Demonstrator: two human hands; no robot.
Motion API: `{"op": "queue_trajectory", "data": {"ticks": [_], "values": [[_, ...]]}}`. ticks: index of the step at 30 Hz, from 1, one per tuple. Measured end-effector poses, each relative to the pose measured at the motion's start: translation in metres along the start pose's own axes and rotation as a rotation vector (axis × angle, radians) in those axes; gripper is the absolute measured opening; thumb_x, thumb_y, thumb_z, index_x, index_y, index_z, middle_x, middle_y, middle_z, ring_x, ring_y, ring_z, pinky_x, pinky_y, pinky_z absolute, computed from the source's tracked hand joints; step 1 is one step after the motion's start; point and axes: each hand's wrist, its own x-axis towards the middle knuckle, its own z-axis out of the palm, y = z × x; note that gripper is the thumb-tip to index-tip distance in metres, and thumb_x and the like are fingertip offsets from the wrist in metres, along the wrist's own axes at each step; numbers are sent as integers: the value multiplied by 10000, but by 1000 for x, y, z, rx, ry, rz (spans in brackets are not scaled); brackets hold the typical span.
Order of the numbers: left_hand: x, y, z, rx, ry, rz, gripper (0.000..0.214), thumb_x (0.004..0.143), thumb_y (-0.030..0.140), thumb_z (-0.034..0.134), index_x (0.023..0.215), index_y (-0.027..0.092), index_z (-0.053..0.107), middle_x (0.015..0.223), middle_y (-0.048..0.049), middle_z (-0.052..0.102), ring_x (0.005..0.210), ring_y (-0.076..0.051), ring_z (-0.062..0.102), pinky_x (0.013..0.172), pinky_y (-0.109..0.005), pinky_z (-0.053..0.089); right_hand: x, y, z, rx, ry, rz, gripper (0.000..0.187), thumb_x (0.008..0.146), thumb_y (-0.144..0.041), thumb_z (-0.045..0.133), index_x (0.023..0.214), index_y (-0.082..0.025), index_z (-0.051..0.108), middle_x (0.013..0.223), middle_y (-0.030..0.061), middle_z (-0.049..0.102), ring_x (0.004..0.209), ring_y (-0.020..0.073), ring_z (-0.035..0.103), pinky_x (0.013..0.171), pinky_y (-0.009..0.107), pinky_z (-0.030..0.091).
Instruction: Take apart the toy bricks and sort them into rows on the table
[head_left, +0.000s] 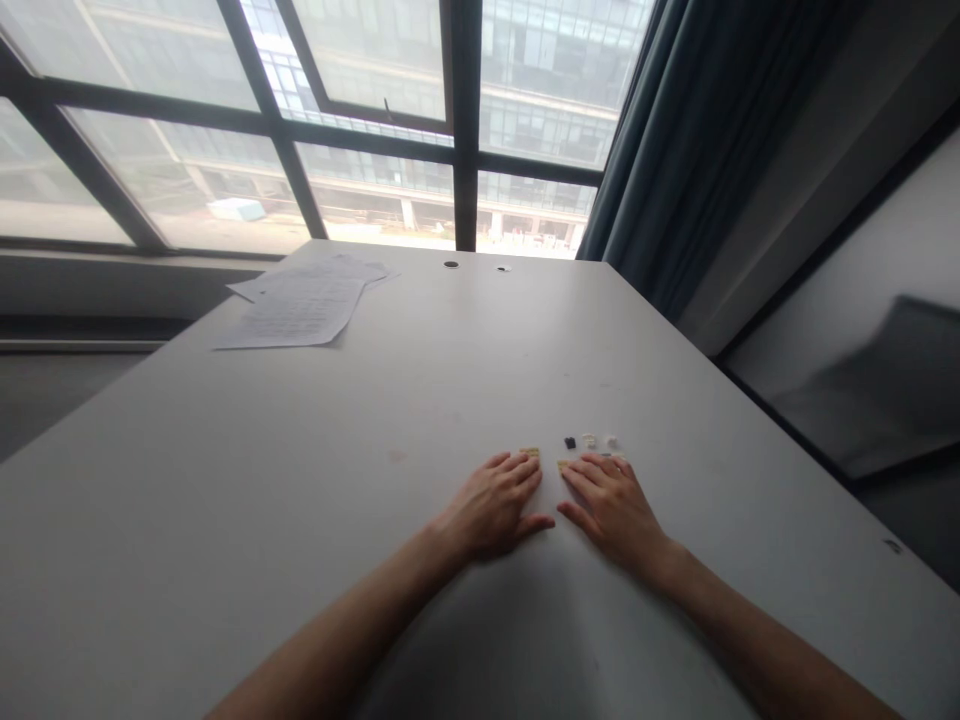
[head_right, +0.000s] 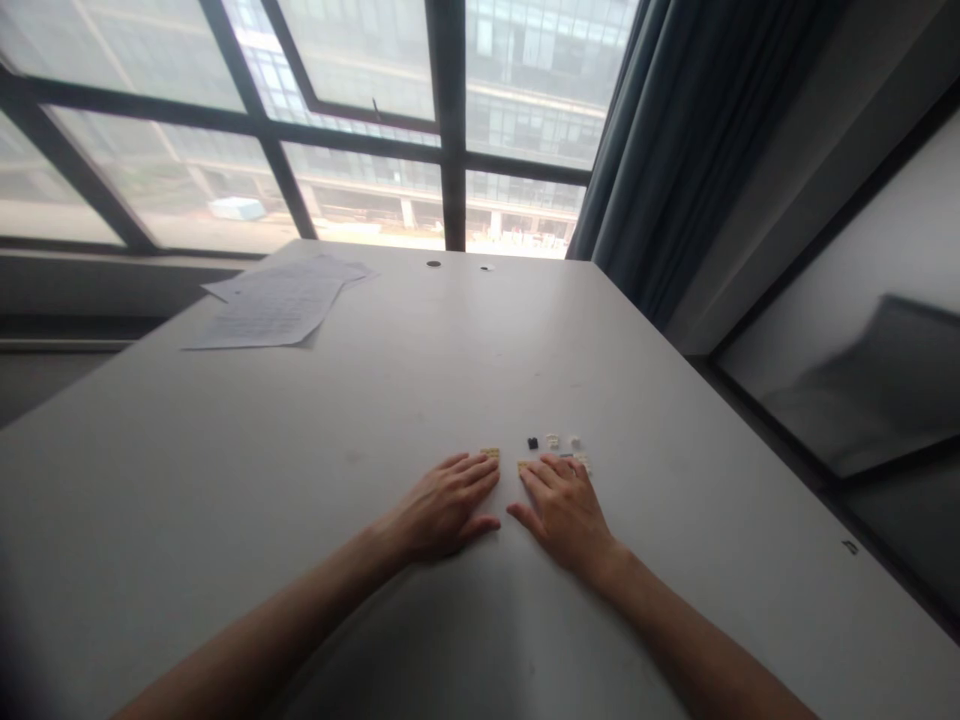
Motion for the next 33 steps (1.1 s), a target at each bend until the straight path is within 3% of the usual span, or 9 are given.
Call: {"op": "queue_trajectory", "data": {"ticks": [9, 18, 24, 33], "values": [[11, 7, 7, 31, 12, -20, 622, 894, 613, 361, 1254, 126, 505, 1303, -152, 544, 1250, -261, 459, 1027, -392, 344, -1, 3, 1, 43, -9, 1, 365, 916, -421, 504, 1193, -200, 592, 1196, 86, 633, 1155, 258, 495, 999, 437, 276], [-17, -16, -17, 65, 11, -99, 577, 912, 557, 394, 1303, 142, 483, 1363, -115, 511, 1271, -272, 443, 1059, -420, 320, 6, 4, 1, 63, 34, 10, 356, 914, -416, 508, 1168, -185, 603, 1226, 93, 615, 1194, 255, 476, 1020, 429, 280], [-19, -16, -9, -11, -36, -32, 590, 905, 586, 379, 1334, 185, 443, 1337, -94, 533, 1259, -262, 445, 1054, -426, 317, 22, -3, 8, 76, -17, -103, 392, 907, -433, 517, 1209, -192, 586, 1248, 82, 609, 1228, 254, 454, 1064, 433, 254], [-13, -11, -6, -26, -37, -34, 572, 906, 582, 381, 1327, 201, 452, 1316, -99, 548, 1251, -270, 450, 1046, -443, 321, 22, -4, 10, 64, -42, -121, 353, 915, -424, 507, 1190, -222, 597, 1240, 63, 618, 1243, 254, 454, 1082, 468, 245]]}}
